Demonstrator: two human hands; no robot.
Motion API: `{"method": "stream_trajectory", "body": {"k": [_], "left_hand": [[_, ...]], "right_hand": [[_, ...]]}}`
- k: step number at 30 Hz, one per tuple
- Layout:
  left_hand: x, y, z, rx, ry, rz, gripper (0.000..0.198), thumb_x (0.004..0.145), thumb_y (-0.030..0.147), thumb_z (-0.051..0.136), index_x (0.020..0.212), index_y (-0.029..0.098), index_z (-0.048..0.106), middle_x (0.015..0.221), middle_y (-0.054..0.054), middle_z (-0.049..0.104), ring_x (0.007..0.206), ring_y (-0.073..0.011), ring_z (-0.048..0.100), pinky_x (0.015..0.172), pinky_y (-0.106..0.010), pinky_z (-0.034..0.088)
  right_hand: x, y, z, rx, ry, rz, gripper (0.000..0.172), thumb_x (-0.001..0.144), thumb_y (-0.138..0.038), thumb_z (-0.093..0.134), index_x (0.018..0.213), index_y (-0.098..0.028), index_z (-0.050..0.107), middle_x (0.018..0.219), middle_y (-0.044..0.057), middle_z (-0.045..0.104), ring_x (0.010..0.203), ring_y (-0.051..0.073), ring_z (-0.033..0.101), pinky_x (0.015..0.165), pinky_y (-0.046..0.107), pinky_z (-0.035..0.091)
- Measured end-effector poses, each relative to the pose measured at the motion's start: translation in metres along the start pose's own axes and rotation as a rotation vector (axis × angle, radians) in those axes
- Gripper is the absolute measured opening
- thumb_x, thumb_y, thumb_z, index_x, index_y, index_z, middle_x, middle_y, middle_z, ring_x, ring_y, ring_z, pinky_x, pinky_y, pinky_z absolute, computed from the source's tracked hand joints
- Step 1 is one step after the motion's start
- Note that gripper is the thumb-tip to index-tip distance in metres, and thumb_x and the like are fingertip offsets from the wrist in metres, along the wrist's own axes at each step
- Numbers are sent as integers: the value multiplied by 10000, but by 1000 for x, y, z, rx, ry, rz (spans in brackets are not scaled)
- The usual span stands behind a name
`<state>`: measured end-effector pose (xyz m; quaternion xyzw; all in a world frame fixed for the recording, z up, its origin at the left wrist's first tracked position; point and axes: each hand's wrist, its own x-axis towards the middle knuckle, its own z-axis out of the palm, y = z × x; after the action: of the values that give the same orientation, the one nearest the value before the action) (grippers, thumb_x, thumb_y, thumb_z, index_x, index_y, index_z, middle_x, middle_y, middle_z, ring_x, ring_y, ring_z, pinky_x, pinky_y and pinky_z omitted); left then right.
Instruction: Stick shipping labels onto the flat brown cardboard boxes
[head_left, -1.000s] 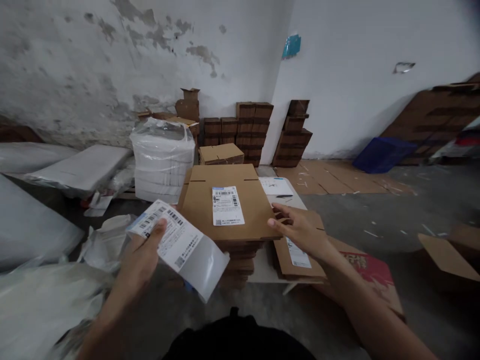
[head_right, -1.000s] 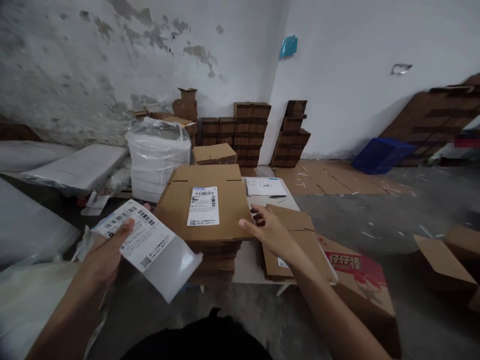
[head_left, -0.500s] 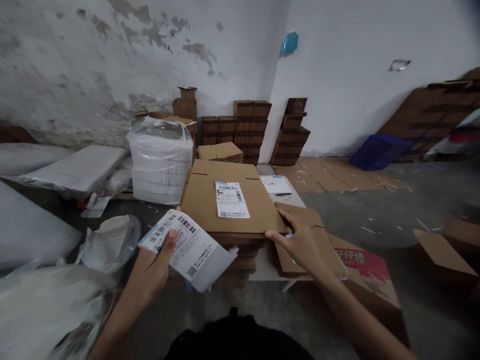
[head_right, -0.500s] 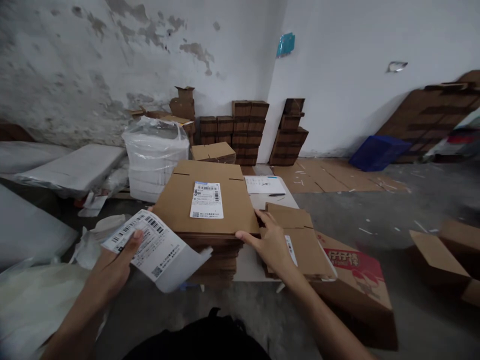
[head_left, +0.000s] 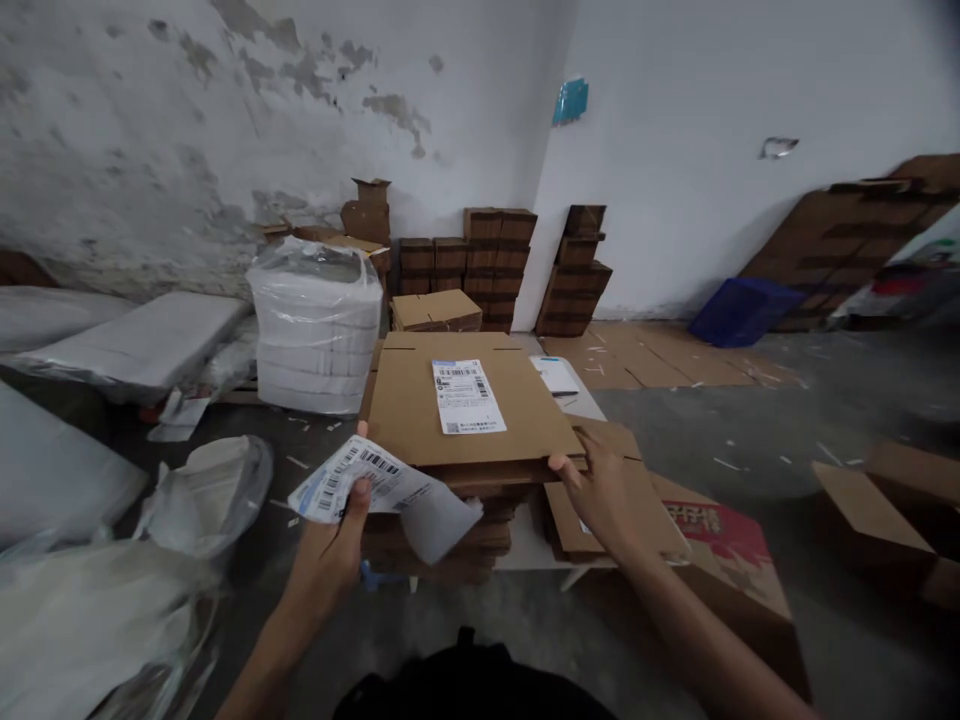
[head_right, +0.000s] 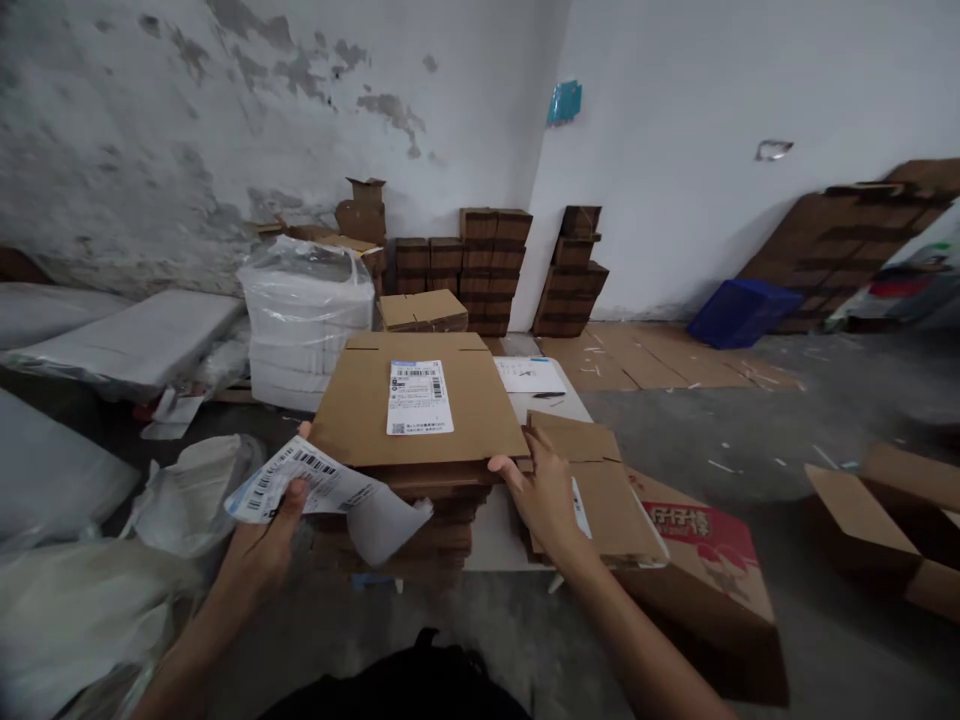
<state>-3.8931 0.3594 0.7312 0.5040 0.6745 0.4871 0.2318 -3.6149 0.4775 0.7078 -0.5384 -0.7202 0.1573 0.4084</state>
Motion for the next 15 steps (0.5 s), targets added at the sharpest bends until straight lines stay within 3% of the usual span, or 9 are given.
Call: {"method": "stream_trajectory", "body": {"k": [3,6,10,13,14,15], "left_hand": [[0,-8,1,109,-13,51,567,957,513,357,1395,184,501,1389,-120,563,1445,-270,296,1206,-486,164],[-3,-11,3,224,-15,111,521,964,473,347,1357,189,539,1359,-120,589,1446,-255,296,1200,-500,174],[-5,-9,5,317,22,158,415,962,389,377,1163,161,659,1190,-114,689,1392,-233,400,1198,-475,156],[-3,-8,4,333,98,148,395,934,345,397,948,103,709,949,-108,741,1240,-213,563,1153,-331,261],[-2,-8,3,333,118,140,393,925,346,406,929,98,710,932,-112,740,1230,-217,570,1102,-332,366],[-1,-9,2,327,126,135,391,919,354,416,947,98,710,960,-123,737,1256,-230,547,1152,-336,267]], "right_hand": [[-3,-9,-7,-247,58,-92,674,846,-567,534,1313,-81,521,1261,210,599,1138,376,564,931,514,458],[-2,-36,-7,-422,124,-251,750,844,-351,595,1473,-66,302,1429,217,457,1306,373,432,1052,563,369],[11,-83,21,-488,-194,-597,715,802,-73,514,1489,-127,324,1524,127,372,1407,287,342,1148,469,325],[30,-104,42,-499,-391,-643,669,755,-30,502,1419,-66,438,1456,170,458,1343,298,442,1084,434,418],[38,-107,41,-474,-402,-629,656,740,-20,504,1394,-58,470,1415,180,503,1304,294,488,1052,418,449],[47,-109,36,-430,-377,-598,633,738,-17,502,1368,-69,503,1355,178,562,1238,285,549,1006,407,482]]}}
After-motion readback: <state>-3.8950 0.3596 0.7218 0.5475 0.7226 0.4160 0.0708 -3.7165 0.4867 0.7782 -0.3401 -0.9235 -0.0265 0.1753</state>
